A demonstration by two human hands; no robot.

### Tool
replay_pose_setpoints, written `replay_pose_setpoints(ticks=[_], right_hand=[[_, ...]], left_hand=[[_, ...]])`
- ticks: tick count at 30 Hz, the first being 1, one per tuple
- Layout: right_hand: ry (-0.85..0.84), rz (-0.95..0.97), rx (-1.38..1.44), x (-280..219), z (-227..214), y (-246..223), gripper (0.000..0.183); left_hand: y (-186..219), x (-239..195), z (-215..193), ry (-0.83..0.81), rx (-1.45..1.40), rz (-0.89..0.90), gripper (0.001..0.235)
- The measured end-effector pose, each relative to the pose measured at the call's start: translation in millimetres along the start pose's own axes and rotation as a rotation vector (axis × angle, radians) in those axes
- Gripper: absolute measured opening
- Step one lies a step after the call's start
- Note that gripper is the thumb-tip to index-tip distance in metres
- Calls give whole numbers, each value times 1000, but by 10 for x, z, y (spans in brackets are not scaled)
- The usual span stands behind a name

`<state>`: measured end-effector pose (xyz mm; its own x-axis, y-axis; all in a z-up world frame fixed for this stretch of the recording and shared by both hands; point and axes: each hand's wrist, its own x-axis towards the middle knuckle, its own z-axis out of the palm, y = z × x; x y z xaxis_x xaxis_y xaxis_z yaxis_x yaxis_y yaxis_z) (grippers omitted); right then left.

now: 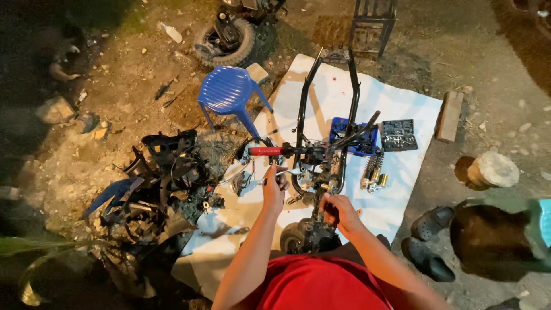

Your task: The person works on a motorcycle handlebar assembly laid out on a white sheet, using a wrench to tighten bolts and adjusting various components. A cat walks through the scene and the person briefly touches it before returning to the repair work.

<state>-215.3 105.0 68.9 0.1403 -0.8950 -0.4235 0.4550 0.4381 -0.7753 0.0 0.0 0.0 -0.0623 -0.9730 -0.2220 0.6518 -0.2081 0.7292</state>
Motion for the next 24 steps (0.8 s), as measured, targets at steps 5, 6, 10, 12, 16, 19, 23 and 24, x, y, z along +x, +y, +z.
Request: replay_pose_setpoints(ticks=[5,6,10,12,16,19,23,24], right_hand=[[219,-51,-203,145,57,-228,31],[369,-100,-364,197,113,-315,26],[432,-350,-518,541,252,-575,24],[421,-433,-494,687,295,-615,25],[379,-430,-550,709,367,-557,25],[444,-449,-527,636,360,-299,25],[568,-201,-314,564,447,-84,23],[606,-21,-258,549,497,-68,23]], left_hand=[[63,-301,102,105,163,-28,40],[6,-354,47,127,162,-33,41],[-24,-543,-94,149,197,-14,43],[61,-516,-120,254,143,1,42],[328,-490,-120,214,116,-30,43],[488,-546,-59,94,72,-99,40],[647,-655,95,57,255,-149,31],[650,-667,91,48,278,-154,31]])
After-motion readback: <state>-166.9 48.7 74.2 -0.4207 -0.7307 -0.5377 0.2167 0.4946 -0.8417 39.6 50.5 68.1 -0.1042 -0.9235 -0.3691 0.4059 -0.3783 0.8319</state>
